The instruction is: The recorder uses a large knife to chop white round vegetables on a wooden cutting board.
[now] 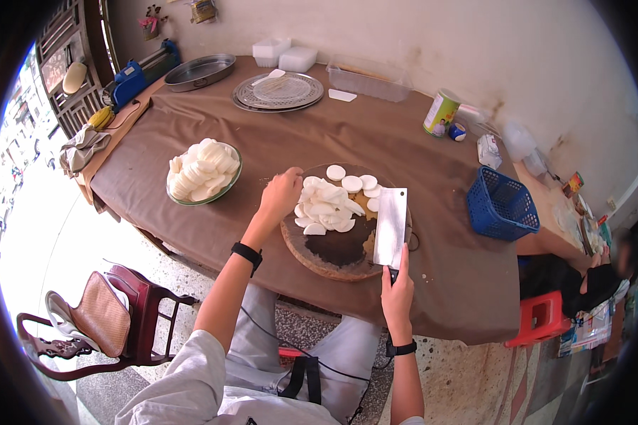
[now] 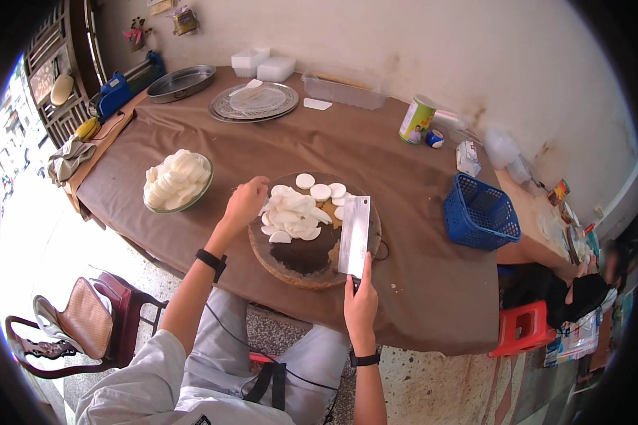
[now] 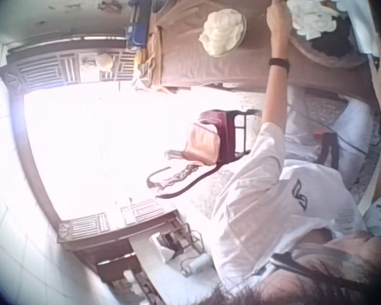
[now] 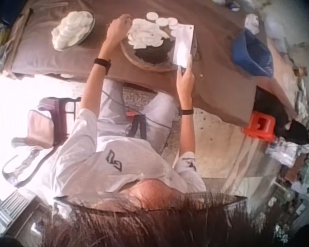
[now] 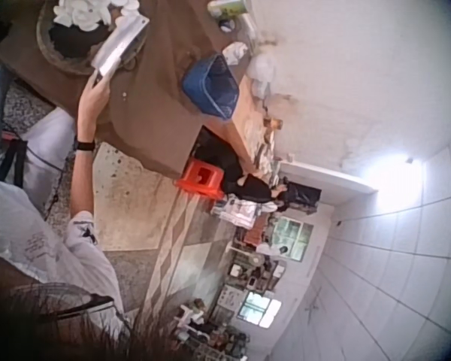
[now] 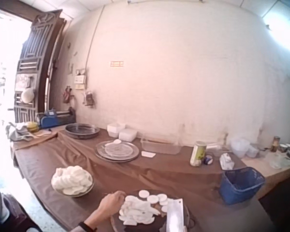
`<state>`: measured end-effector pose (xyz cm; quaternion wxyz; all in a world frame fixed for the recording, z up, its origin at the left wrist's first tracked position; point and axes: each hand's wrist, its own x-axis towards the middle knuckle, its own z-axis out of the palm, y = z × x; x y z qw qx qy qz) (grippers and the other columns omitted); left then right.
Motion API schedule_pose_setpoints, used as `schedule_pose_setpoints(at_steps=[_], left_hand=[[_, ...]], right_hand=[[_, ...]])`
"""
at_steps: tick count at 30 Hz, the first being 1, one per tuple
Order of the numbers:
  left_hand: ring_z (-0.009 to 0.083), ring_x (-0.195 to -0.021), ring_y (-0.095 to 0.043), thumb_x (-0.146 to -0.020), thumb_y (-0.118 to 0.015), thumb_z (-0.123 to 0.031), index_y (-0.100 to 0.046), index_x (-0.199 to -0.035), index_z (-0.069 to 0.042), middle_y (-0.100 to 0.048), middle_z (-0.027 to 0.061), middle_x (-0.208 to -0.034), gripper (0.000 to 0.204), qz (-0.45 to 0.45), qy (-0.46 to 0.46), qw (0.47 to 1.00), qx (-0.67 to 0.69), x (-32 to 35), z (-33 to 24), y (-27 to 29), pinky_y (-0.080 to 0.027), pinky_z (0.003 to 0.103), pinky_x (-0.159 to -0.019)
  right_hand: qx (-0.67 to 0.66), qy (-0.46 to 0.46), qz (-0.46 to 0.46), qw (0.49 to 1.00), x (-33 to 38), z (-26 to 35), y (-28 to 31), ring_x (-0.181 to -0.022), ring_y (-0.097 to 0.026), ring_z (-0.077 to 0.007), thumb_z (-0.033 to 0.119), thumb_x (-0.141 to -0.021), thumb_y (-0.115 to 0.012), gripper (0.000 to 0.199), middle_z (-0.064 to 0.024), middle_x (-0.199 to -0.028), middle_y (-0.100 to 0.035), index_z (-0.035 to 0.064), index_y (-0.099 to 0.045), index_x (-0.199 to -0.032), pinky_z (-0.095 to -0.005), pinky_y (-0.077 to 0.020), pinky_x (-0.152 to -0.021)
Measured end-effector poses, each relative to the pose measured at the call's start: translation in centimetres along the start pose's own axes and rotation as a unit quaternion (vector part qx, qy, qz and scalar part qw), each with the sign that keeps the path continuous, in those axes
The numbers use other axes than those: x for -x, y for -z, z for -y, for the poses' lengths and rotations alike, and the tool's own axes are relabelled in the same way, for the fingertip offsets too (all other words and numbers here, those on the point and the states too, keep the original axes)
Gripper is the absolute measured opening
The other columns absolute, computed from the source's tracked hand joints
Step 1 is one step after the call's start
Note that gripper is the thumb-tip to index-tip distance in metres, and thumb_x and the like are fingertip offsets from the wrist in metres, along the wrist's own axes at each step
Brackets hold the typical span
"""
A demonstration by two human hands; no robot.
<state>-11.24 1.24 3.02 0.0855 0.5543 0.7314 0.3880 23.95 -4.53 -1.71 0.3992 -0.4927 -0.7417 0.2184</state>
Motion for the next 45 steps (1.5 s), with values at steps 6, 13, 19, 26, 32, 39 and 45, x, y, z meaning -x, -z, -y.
schedule_pose_setpoints(at_steps=[6, 13, 19, 26, 32, 39, 45], left_hand=[[0.0375, -0.105, -0.074, -0.100, -0.065, -0.026, -0.075, -0.118, -0.007, -0.078, 0.0167, -0.113, 0.028, -0.005, -0.103, 0.995, -0.001, -1.2, -7.4, -0.4, -0.058, 0.047, -0.090], [0.0342, -0.109, -0.075, -0.092, -0.072, -0.022, -0.077, -0.114, -0.008, -0.079, 0.0140, -0.111, 0.027, 0.184, -0.214, 0.920, -0.272, -3.7, -12.7, -9.9, -0.059, 0.050, -0.088], [0.0331, -0.127, -0.065, -0.087, -0.084, -0.028, -0.068, -0.133, -0.010, -0.069, 0.0109, -0.131, 0.052, 0.136, -0.142, 0.923, -0.330, -6.9, -10.4, -13.7, -0.056, 0.055, -0.096], [0.0354, -0.117, -0.073, -0.070, -0.096, -0.026, -0.072, -0.126, -0.010, -0.076, 0.0156, -0.123, 0.063, 0.210, -0.220, 0.914, -0.267, -10.3, -6.4, -16.2, -0.061, 0.046, -0.095], [0.0347, -0.114, -0.074, -0.083, -0.084, -0.020, -0.074, -0.119, -0.007, -0.077, 0.0168, -0.118, 0.039, 0.218, -0.192, 0.921, -0.261, -10.0, -9.2, -14.1, -0.060, 0.047, -0.095], [0.0379, -0.118, -0.068, -0.087, -0.082, -0.025, -0.065, -0.133, -0.008, -0.070, 0.0175, -0.125, 0.051, 0.118, -0.244, 0.957, -0.103, -4.5, -14.9, -6.3, -0.056, 0.050, -0.097], [0.0378, -0.121, -0.066, -0.085, -0.083, -0.022, -0.060, -0.136, -0.006, -0.068, 0.0174, -0.127, 0.057, 0.137, -0.194, 0.965, -0.114, 8.0, -9.7, -1.5, -0.057, 0.049, -0.097]], right_hand=[[0.009, -0.008, -0.024, 1.000, 0.6, -0.4, -0.5, -0.107, -0.069, -0.0537, 0.007, -0.105, -0.062, 0.072, -0.0362, -0.125, -0.068, 0.0062, -0.027, -0.169, -0.0542, -0.0556, -0.086], [-0.006, -0.068, -0.068, 0.995, 1.4, -1.9, -1.8, -0.060, -0.072, -0.0339, 0.013, -0.108, -0.058, 0.074, -0.0270, -0.103, -0.073, 0.0140, -0.020, -0.171, -0.0438, -0.0565, -0.052], [-0.133, -0.203, -0.041, 0.969, 1.0, 1.8, -2.2, -0.044, -0.061, -0.0213, 0.014, -0.109, -0.058, 0.075, -0.0149, -0.073, -0.067, 0.0144, -0.017, -0.172, -0.0365, -0.0490, -0.038], [-0.030, -0.051, -0.088, 0.994, 1.4, -1.7, -3.8, -0.047, -0.063, -0.0262, 0.011, -0.109, -0.056, 0.073, -0.0182, -0.075, -0.069, 0.0129, -0.018, -0.171, -0.0409, -0.0519, -0.044], [-0.039, -0.056, -0.098, 0.993, 1.4, -2.4, -3.7, -0.048, -0.064, -0.0274, 0.010, -0.108, -0.056, 0.073, -0.0210, -0.079, -0.070, 0.0109, -0.018, -0.170, -0.0415, -0.0524, -0.045], [-0.036, -0.036, -0.105, 0.993, 1.0, -3.0, -3.1, -0.046, -0.063, -0.0259, 0.013, -0.109, -0.057, 0.071, -0.0183, -0.073, -0.068, 0.0084, -0.020, -0.169, -0.0397, -0.0515, -0.045], [-0.100, -0.169, 0.043, 0.980, -0.8, 1.7, 1.1, -0.082, -0.072, -0.0477, 0.023, -0.110, -0.058, 0.058, -0.0288, -0.093, -0.073, 0.0028, -0.037, -0.161, -0.0527, -0.0555, -0.072]])
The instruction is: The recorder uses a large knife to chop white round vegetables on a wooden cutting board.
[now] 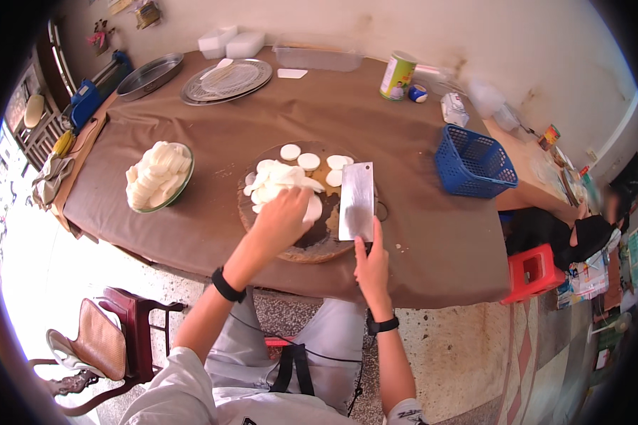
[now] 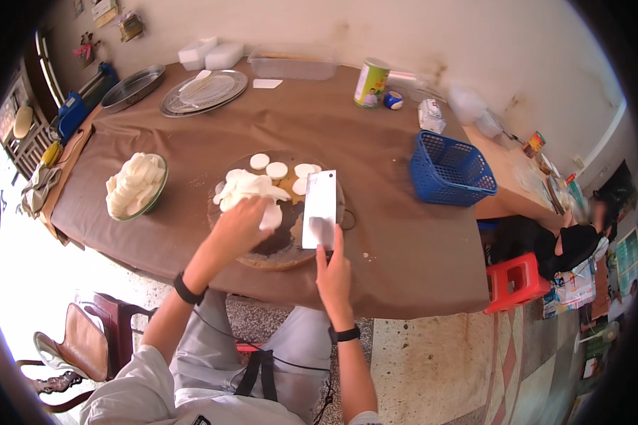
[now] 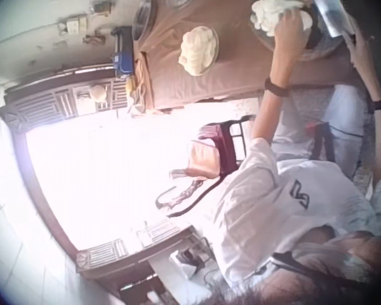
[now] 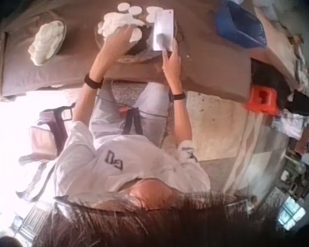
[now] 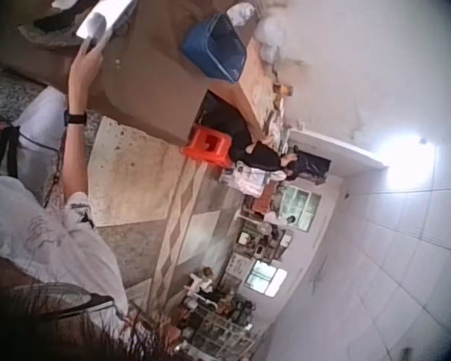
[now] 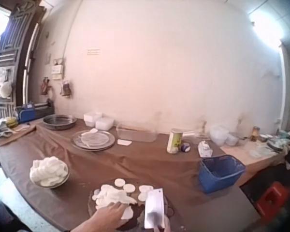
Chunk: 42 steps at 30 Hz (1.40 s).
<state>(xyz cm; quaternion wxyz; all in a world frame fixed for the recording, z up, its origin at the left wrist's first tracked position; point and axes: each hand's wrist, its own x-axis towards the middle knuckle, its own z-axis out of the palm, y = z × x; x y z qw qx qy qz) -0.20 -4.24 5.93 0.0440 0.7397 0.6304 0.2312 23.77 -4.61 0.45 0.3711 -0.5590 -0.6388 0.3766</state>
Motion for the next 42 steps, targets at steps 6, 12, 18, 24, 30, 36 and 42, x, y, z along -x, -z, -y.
schedule_pose_setpoints(at_steps=[6, 12, 18, 24, 30, 36, 42], left_hand=[[0.0284, -0.125, -0.061, -0.085, -0.081, -0.023, -0.061, -0.138, -0.009, -0.064, 0.0101, -0.135, 0.058, -0.048, 0.012, 0.998, -0.033, 7.1, -0.1, -2.6, -0.054, 0.045, -0.098], [0.0284, -0.128, -0.059, -0.090, -0.078, -0.025, -0.064, -0.130, -0.007, -0.063, 0.0125, -0.137, 0.046, -0.041, -0.072, 0.995, -0.053, 11.0, -1.8, -3.6, -0.050, 0.044, -0.102], [0.0309, -0.134, -0.058, -0.091, -0.077, -0.025, -0.063, -0.132, -0.005, -0.062, 0.0169, -0.143, 0.047, -0.055, -0.099, 0.989, -0.090, 11.2, -2.0, -5.1, -0.049, 0.043, -0.105], [0.0314, -0.134, -0.058, -0.091, -0.078, -0.028, -0.063, -0.134, -0.005, -0.062, 0.0177, -0.144, 0.051, -0.050, -0.089, 0.991, -0.086, 11.2, -1.8, -5.1, -0.048, 0.044, -0.107], [0.0330, -0.134, -0.057, -0.091, -0.079, -0.029, -0.061, -0.141, -0.006, -0.062, 0.0175, -0.144, 0.059, -0.071, -0.076, 0.992, -0.068, 10.6, -1.9, -5.0, -0.047, 0.047, -0.112], [0.0343, -0.130, -0.061, -0.092, -0.078, -0.028, -0.062, -0.140, -0.005, -0.065, 0.0183, -0.139, 0.056, -0.058, -0.069, 0.992, -0.087, 10.5, -1.9, -5.3, -0.047, 0.048, -0.113], [0.0353, -0.125, -0.065, -0.093, -0.076, -0.026, -0.065, -0.136, -0.004, -0.069, 0.0200, -0.133, 0.049, -0.056, -0.071, 0.991, -0.093, 9.9, -2.0, -4.9, -0.050, 0.048, -0.109]], right_hand=[[0.163, 0.237, -0.006, 0.958, -2.5, -3.6, 1.8, -0.095, -0.074, -0.0451, 0.020, -0.109, -0.062, 0.050, -0.0277, -0.107, -0.075, 0.0072, -0.050, -0.156, -0.0516, -0.0584, -0.078], [0.283, 0.486, 0.092, 0.822, -6.1, -1.9, 4.5, -0.055, -0.058, -0.0248, 0.008, -0.095, -0.074, 0.068, -0.0045, -0.074, -0.057, 0.0243, -0.055, -0.158, -0.0389, -0.0508, -0.048], [0.365, 0.541, 0.175, 0.737, -7.7, -0.1, 5.8, -0.051, -0.055, -0.0210, 0.005, -0.084, -0.077, 0.078, -0.0033, -0.073, -0.048, 0.0265, -0.058, -0.157, -0.0363, -0.0486, -0.045], [0.375, 0.534, 0.208, 0.729, -8.1, 1.0, 5.6, -0.049, -0.053, -0.0199, 0.008, -0.081, -0.079, 0.081, -0.0030, -0.073, -0.046, 0.0296, -0.059, -0.156, -0.0357, -0.0478, -0.044], [0.390, 0.527, 0.230, 0.719, -8.4, 2.0, 5.6, -0.049, -0.052, -0.0198, 0.010, -0.083, -0.078, 0.080, -0.0032, -0.072, -0.044, 0.0305, -0.058, -0.157, -0.0354, -0.0479, -0.045], [0.411, 0.515, 0.268, 0.703, -8.9, 3.9, 5.7, -0.050, -0.052, -0.0200, 0.012, -0.083, -0.080, 0.083, -0.0030, -0.072, -0.044, 0.0322, -0.055, -0.160, -0.0354, -0.0493, -0.047], [0.432, 0.508, 0.304, 0.681, -9.9, 4.6, 5.6, -0.050, -0.053, -0.0201, 0.015, -0.080, -0.083, 0.088, -0.0023, -0.071, -0.046, 0.0329, -0.053, -0.161, -0.0356, -0.0498, -0.047]])
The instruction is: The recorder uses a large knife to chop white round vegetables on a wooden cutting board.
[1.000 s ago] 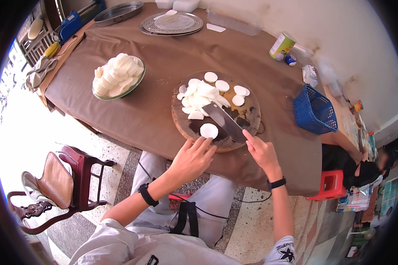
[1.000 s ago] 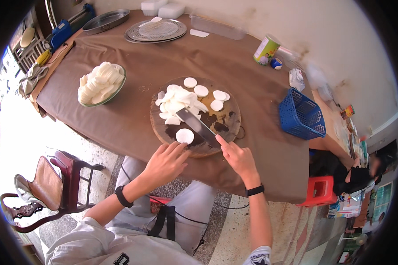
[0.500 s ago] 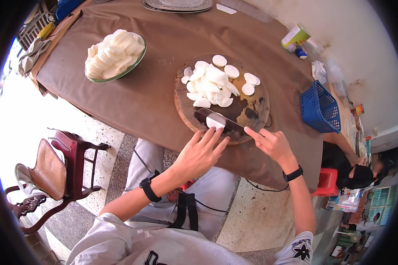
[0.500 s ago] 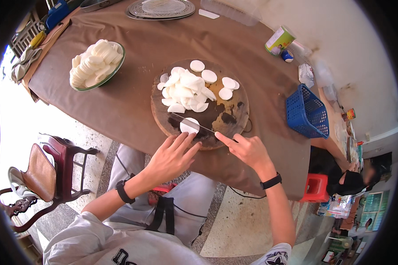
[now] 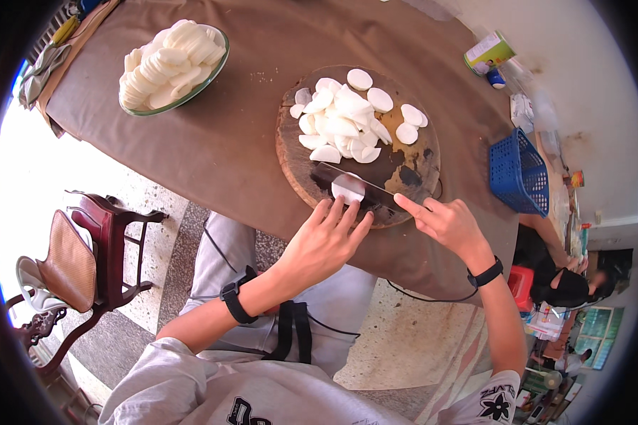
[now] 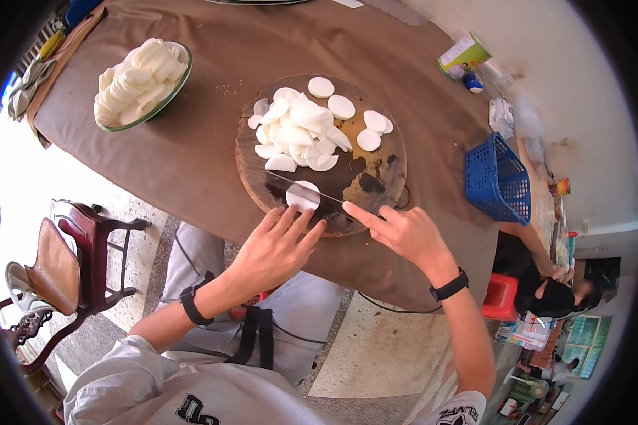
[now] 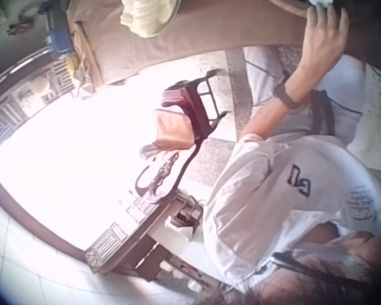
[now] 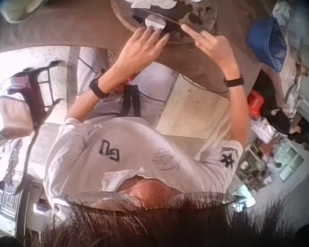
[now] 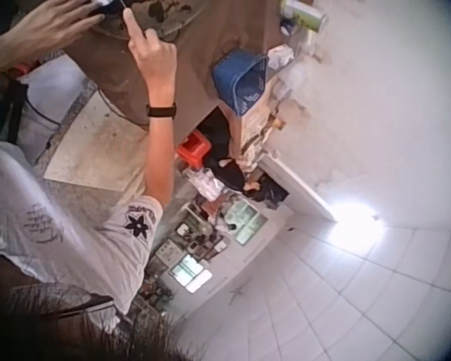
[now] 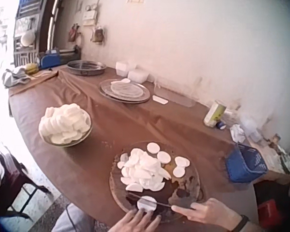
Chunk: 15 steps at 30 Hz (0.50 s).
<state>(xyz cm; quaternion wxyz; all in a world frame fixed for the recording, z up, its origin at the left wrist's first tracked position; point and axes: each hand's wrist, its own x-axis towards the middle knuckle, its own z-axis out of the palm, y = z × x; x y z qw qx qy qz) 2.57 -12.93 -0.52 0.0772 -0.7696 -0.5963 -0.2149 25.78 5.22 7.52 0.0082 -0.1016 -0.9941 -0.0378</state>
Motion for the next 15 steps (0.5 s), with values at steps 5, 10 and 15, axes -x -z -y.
schedule_pose_setpoints(at_steps=[5, 10, 15], left_hand=[[0.0366, -0.123, -0.067, -0.093, -0.076, -0.025, -0.068, -0.132, -0.003, -0.071, 0.0205, -0.132, 0.046, -0.011, -0.001, 0.999, 0.032, 0.1, 0.2, -0.3, -0.051, 0.047, -0.108], [0.0368, -0.125, -0.067, -0.091, -0.078, -0.025, -0.068, -0.131, -0.003, -0.071, 0.0204, -0.132, 0.046, -0.011, 0.002, 0.999, 0.044, 0.3, 0.2, -0.1, -0.052, 0.046, -0.106], [0.0361, -0.125, -0.068, -0.090, -0.079, -0.024, -0.069, -0.130, -0.004, -0.071, 0.0196, -0.133, 0.046, -0.020, 0.004, 0.998, 0.055, 0.2, 0.1, -0.3, -0.052, 0.046, -0.106]], right_hand=[[-0.004, 0.001, -0.002, 1.000, -0.2, -0.2, -0.1, -0.050, -0.053, -0.0202, 0.016, -0.080, -0.084, 0.089, -0.0020, -0.070, -0.047, 0.0340, -0.052, -0.161, -0.0357, -0.0501, -0.047], [-0.006, 0.002, 0.004, 1.000, -0.5, -0.1, -0.1, -0.049, -0.052, -0.0204, 0.015, -0.082, -0.083, 0.089, -0.0019, -0.069, -0.047, 0.0349, -0.050, -0.162, -0.0357, -0.0503, -0.047], [-0.016, 0.000, -0.013, 1.000, -1.3, 0.5, -0.8, -0.047, -0.052, -0.0219, 0.014, -0.085, -0.081, 0.088, -0.0026, -0.067, -0.046, 0.0364, -0.049, -0.163, -0.0368, -0.0517, -0.047]])
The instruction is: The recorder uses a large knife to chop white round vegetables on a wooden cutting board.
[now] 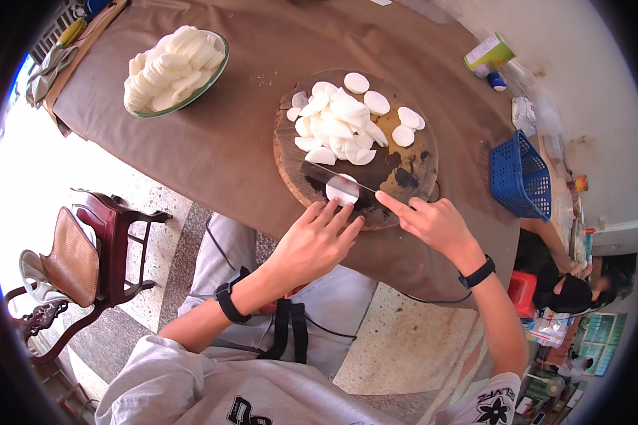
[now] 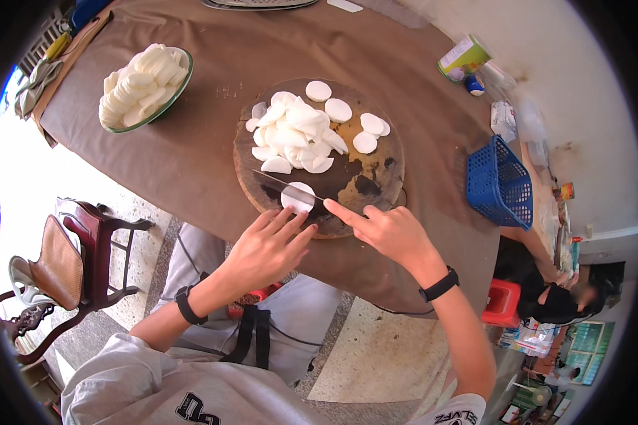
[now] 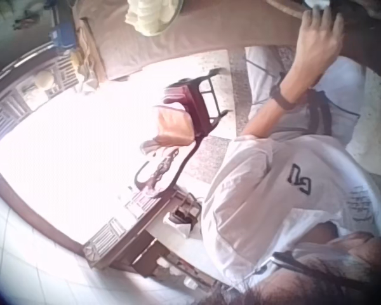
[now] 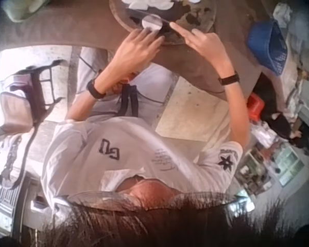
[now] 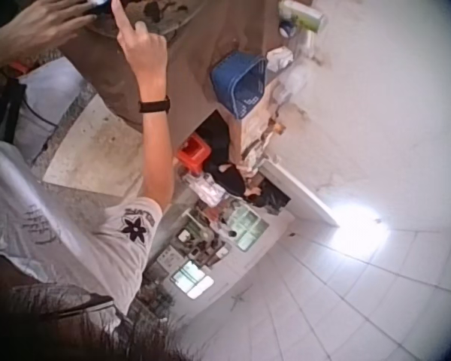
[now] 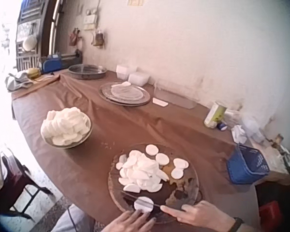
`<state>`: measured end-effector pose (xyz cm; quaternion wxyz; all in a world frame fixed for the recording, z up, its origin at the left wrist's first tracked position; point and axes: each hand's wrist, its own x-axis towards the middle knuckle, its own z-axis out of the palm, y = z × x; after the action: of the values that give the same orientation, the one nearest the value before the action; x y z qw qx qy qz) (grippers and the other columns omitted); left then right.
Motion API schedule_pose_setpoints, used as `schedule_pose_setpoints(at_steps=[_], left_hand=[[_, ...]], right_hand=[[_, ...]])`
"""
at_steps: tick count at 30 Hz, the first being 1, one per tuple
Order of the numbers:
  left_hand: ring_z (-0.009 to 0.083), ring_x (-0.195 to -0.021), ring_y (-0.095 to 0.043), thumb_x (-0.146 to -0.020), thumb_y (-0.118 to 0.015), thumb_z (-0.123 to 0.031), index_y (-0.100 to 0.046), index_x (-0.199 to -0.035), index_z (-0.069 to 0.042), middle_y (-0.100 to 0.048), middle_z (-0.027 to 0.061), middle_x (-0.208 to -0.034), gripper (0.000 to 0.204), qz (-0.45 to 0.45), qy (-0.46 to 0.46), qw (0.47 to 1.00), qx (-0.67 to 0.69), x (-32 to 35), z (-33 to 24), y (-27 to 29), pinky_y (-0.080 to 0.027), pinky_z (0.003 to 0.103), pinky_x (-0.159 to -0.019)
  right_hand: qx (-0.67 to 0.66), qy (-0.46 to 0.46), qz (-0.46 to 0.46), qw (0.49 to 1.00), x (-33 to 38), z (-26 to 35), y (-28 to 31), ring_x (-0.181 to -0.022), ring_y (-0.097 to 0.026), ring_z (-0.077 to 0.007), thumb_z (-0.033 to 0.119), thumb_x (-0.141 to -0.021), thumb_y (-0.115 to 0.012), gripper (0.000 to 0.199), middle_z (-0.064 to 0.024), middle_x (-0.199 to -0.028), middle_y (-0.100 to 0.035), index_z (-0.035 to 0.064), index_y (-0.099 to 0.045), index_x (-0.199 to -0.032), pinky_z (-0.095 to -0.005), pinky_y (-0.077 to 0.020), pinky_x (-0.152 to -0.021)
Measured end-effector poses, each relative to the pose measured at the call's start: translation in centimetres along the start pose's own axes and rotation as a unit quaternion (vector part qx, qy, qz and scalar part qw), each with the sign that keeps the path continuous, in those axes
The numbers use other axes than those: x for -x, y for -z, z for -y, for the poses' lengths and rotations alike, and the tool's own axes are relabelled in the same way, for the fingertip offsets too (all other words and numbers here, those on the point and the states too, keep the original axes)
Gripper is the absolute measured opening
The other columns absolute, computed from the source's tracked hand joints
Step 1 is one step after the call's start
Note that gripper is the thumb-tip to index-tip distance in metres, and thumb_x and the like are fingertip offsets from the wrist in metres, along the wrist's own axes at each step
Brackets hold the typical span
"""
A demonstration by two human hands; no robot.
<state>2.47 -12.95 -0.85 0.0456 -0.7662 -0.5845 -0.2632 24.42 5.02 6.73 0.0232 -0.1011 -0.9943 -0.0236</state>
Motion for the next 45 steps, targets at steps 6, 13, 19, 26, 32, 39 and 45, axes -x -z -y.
schedule_pose_setpoints(at_steps=[6, 13, 19, 26, 32, 39, 45], left_hand=[[0.0352, -0.127, -0.067, -0.090, -0.080, -0.023, -0.070, -0.129, -0.004, -0.071, 0.0190, -0.135, 0.045, 0.002, 0.019, 0.999, -0.027, 0.1, -0.9, 0.1, -0.052, 0.046, -0.107], [0.0324, -0.130, -0.063, -0.088, -0.079, -0.018, -0.069, -0.128, -0.004, -0.068, 0.0140, -0.137, 0.043, -0.007, 0.029, 0.999, 0.022, -0.1, -0.5, 0.7, -0.052, 0.044, -0.106], [0.0290, -0.124, -0.062, -0.088, -0.074, -0.008, -0.069, -0.128, -0.005, -0.066, 0.0110, -0.134, 0.041, 0.002, 0.013, 1.000, 0.012, -1.7, 2.7, 1.4, -0.053, 0.042, -0.102], [0.0268, -0.117, -0.064, -0.081, -0.075, -0.005, -0.070, -0.129, -0.009, -0.066, 0.0090, -0.131, 0.048, 0.073, -0.054, 0.996, 0.008, -4.8, 5.4, 0.8, -0.058, 0.038, -0.097], [0.0280, -0.110, -0.068, -0.075, -0.082, -0.013, -0.070, -0.129, -0.009, -0.066, 0.0098, -0.114, 0.055, 0.132, -0.068, 0.989, -0.006, -6.6, 5.7, 0.3, -0.063, 0.039, -0.081], [0.0320, -0.104, -0.070, -0.073, -0.084, -0.022, -0.067, -0.130, -0.007, -0.066, 0.0130, -0.108, 0.061, 0.129, -0.043, 0.990, -0.023, -7.0, 5.1, 0.6, -0.063, 0.043, -0.076], [0.0325, -0.099, -0.071, -0.079, -0.079, -0.017, -0.066, -0.125, -0.006, -0.065, 0.0138, -0.105, 0.049, 0.119, -0.046, 0.992, -0.023, -6.6, 5.1, -1.1, -0.063, 0.042, -0.075]], right_hand=[[-0.002, -0.007, -0.023, 1.000, 0.0, 0.3, -0.7, -0.046, -0.053, -0.0217, 0.011, -0.084, -0.080, 0.088, -0.0029, -0.066, -0.048, 0.0353, -0.050, -0.162, -0.0363, -0.0518, -0.046], [-0.021, -0.059, -0.148, 0.987, 2.3, 1.4, -4.3, -0.047, -0.053, -0.0214, 0.006, -0.082, -0.078, 0.082, -0.0037, -0.067, -0.048, 0.0278, -0.056, -0.159, -0.0360, -0.0502, -0.046], [-0.073, -0.191, -0.274, 0.940, 2.6, 4.2, -6.9, -0.054, -0.060, -0.0250, 0.003, -0.094, -0.072, 0.067, -0.0062, -0.072, -0.062, 0.0209, -0.058, -0.156, -0.0399, -0.0508, -0.050], [-0.157, -0.353, -0.319, 0.866, 2.4, 7.0, -8.0, -0.057, -0.059, -0.0319, 0.004, -0.102, -0.066, 0.059, -0.0180, -0.075, -0.063, 0.0104, -0.052, -0.160, -0.0431, -0.0496, -0.057], [-0.254, -0.430, -0.330, 0.801, 2.3, 8.0, -8.9, -0.057, -0.057, -0.0370, 0.004, -0.105, -0.060, 0.060, -0.0245, -0.081, -0.064, 0.0097, -0.045, -0.163, -0.0450, -0.0474, -0.056], [-0.269, -0.421, -0.331, 0.800, 2.3, 8.2, -9.2, -0.057, -0.056, -0.0404, 0.004, -0.106, -0.059, 0.059, -0.0310, -0.089, -0.067, 0.0064, -0.044, -0.163, -0.0460, -0.0476, -0.056], [-0.307, -0.461, -0.330, 0.764, 2.2, 8.6, -9.2, -0.062, -0.062, -0.0412, 0.003, -0.106, -0.058, 0.061, -0.0308, -0.095, -0.070, 0.0060, -0.042, -0.164, -0.0467, -0.0489, -0.057]])
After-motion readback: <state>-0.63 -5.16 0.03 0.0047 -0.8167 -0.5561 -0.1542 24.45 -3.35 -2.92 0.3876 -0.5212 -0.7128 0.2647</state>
